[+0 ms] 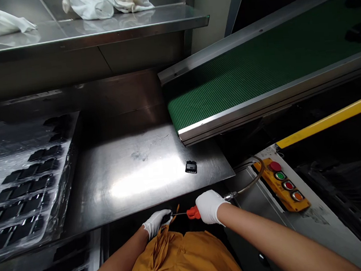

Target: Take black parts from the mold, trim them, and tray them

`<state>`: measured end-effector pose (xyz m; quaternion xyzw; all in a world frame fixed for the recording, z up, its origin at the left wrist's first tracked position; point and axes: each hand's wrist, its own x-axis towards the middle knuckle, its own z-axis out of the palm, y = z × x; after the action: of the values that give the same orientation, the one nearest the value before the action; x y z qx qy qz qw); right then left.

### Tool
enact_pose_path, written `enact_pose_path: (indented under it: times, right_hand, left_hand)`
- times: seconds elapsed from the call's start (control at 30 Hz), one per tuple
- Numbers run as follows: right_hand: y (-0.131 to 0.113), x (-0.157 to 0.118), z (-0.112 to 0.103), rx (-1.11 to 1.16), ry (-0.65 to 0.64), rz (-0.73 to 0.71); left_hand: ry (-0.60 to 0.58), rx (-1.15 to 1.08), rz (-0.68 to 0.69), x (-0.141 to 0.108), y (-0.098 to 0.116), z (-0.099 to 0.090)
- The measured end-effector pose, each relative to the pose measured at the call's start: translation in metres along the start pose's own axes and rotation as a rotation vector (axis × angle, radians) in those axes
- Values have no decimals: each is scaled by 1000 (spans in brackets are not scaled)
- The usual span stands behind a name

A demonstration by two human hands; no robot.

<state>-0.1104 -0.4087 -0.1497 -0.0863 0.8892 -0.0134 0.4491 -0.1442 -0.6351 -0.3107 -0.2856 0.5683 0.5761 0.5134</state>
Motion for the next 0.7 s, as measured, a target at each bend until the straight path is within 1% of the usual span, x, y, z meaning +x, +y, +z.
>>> enact_pose_path:
  times: [0.1, 0.23, 0.43, 0.5, 0.6, 0.7]
  right_hand:
    - [-1, 2, -1, -3, 13, -7]
    - [-4, 6, -2, -20, 18, -8]
    - [-7, 9, 0, -32, -17, -32]
    - [-6, 9, -1, -30, -6, -24]
    - [-1, 8, -3, -28, 19, -10]
    - [4, 7, -3, -23, 18, -11]
  left_hand:
    - [42, -45, -38, 4, 0, 1]
    - [36, -63, -104, 4, 2, 1]
    - [85, -131, -73, 8, 0, 3]
    - [96, -165, -65, 9, 0, 5]
    - [69, -209, -65, 5, 2, 4]
    - [4, -242, -96, -2, 7, 1]
